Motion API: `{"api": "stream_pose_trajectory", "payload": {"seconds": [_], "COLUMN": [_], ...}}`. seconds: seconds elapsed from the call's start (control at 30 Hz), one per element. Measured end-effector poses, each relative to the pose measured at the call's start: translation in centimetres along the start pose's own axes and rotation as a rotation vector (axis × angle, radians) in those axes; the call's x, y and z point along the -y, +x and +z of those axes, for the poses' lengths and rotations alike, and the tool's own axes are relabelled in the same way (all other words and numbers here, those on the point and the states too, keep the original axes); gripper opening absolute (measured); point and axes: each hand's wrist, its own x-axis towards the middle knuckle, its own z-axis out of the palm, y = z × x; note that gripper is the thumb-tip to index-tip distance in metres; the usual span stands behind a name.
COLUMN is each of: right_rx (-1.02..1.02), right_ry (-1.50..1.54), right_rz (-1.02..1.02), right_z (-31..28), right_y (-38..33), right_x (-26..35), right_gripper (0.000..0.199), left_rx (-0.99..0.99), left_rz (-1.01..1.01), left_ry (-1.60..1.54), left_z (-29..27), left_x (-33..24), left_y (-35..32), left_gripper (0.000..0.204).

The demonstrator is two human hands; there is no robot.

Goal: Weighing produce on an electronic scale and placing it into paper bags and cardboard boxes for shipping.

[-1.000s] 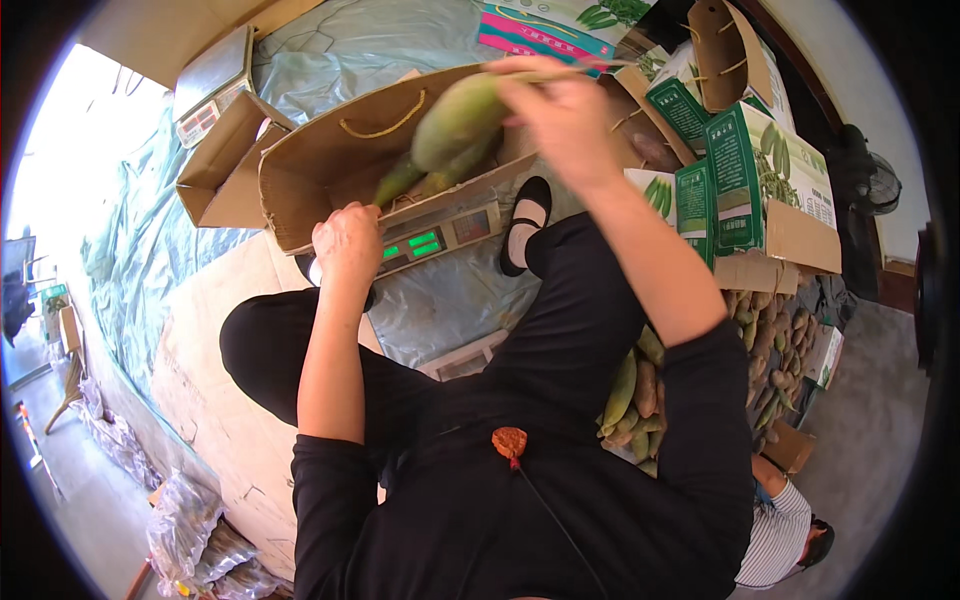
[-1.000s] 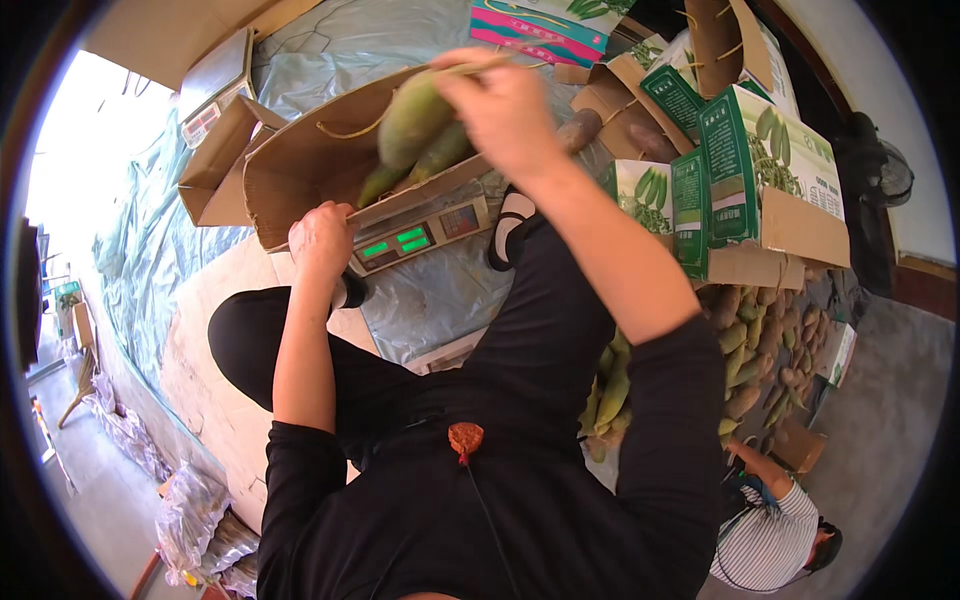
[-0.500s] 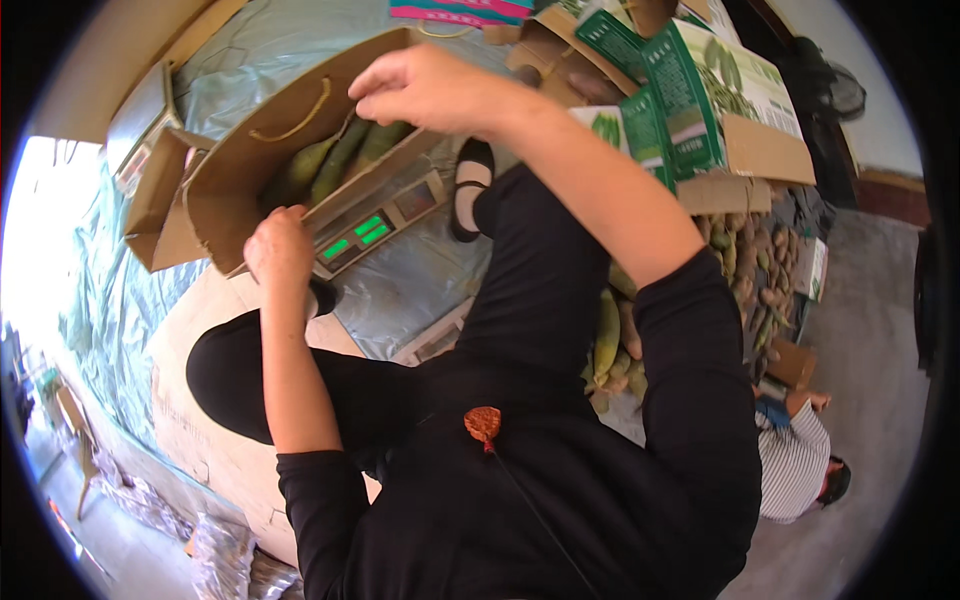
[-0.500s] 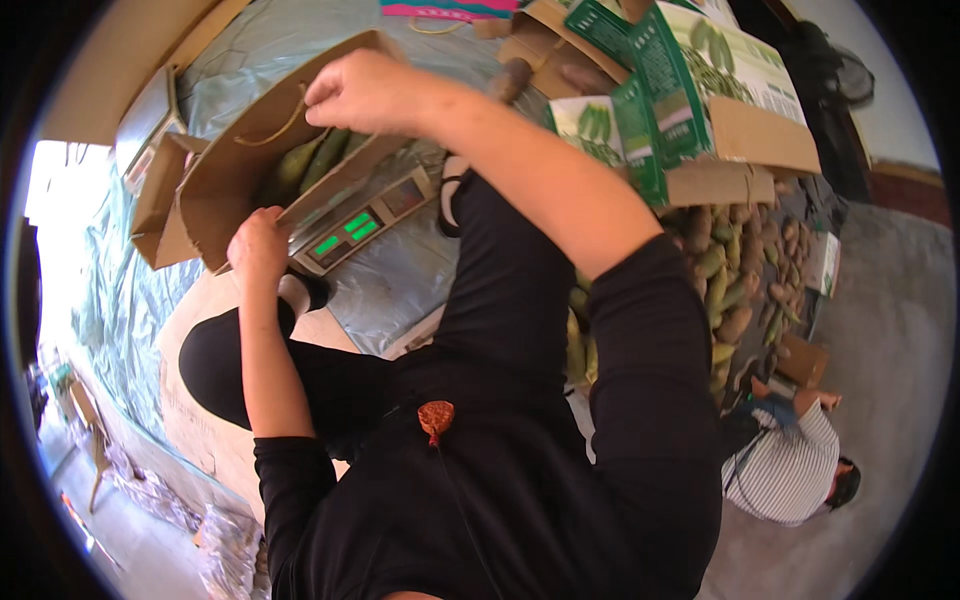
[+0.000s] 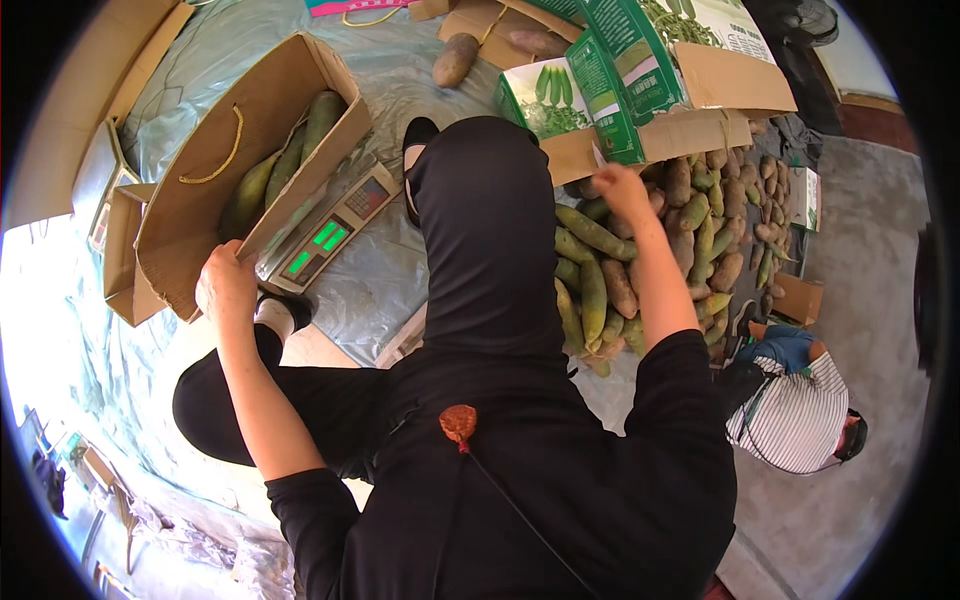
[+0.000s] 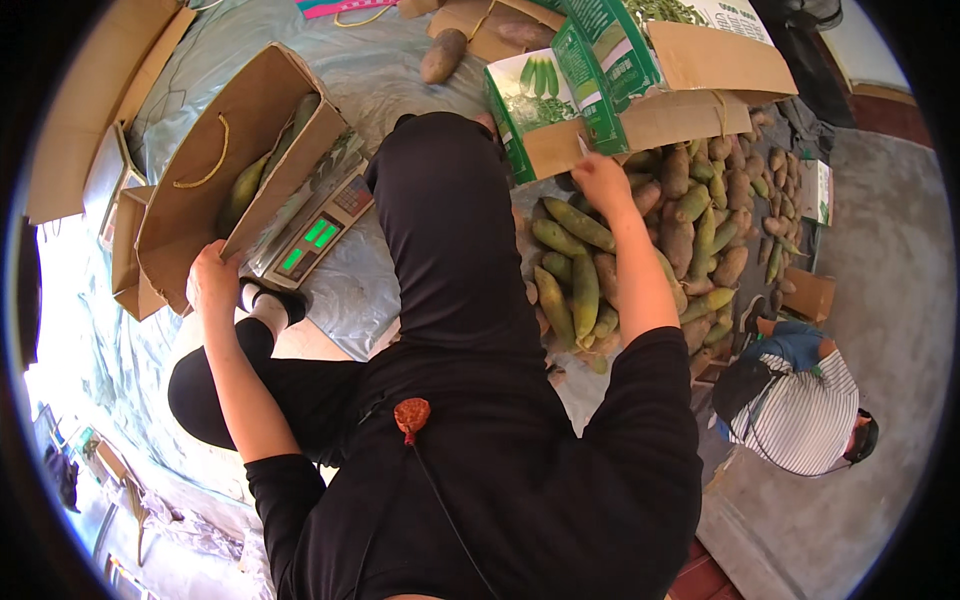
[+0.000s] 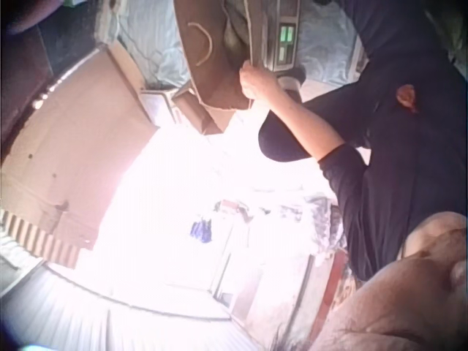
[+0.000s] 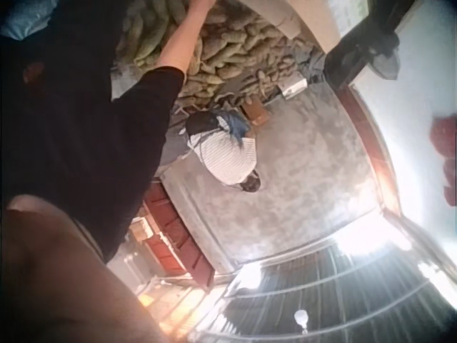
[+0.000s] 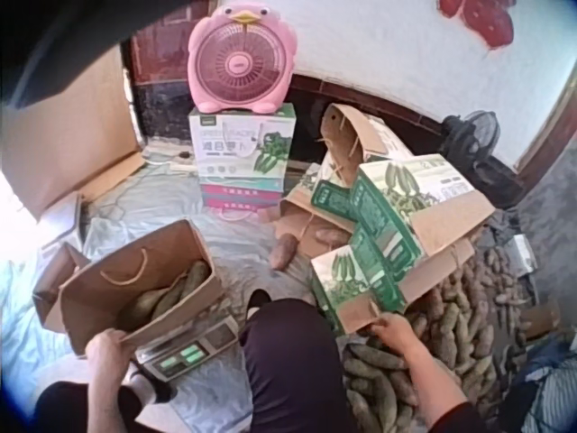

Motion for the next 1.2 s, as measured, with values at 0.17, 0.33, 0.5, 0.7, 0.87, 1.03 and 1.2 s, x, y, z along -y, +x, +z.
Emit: {"api": "stream_pose_trajectory", "payload": {"seconds": [0.17,0.33,0.5,0.7,0.87,1.03,1.2], "right_rx": [-0.041,0.221,0.281,0.213,0.201,0.149,0.089], "right_ry": [-0.389,-0.482,-0.587,-0.448,-0.516,-0.312,-0.185], "right_rz": [0.304,0.488,0.575,0.730,0.691,0.771,0.669], "right_z": [6.0,7.7,8.9,10.6,10.5,11.3,11.3], "right_y": [-4.4,-7.4,-7.6,-7.8,-7.6,-7.9,-9.0], "right_x": [-9.2,-9.6,-8.2,-8.9,-8.4,-9.8,-9.7], "right_gripper": [0.048,0.065,0.065,0.056,0.045,0.049,0.047], "left_rx": [-0.008,-0.003,-0.026,-0.061,-0.062,-0.065,-0.073], "left_rz": [-0.010,-0.006,-0.004,0.015,0.025,0.020,0.038], "left_ry": [0.018,-0.004,-0.052,-0.054,-0.040,-0.042,-0.040], "left_z": [0.3,0.2,0.4,0.2,0.5,0.6,0.9], "left_x": [0.1,0.2,0.1,0.0,0.6,0.6,0.9], "left_y": [0.0,-0.1,-0.2,-0.2,0.0,0.1,0.2], "left_gripper": [0.024,0.021,0.020,0.020,0.020,0.019,0.019]}}
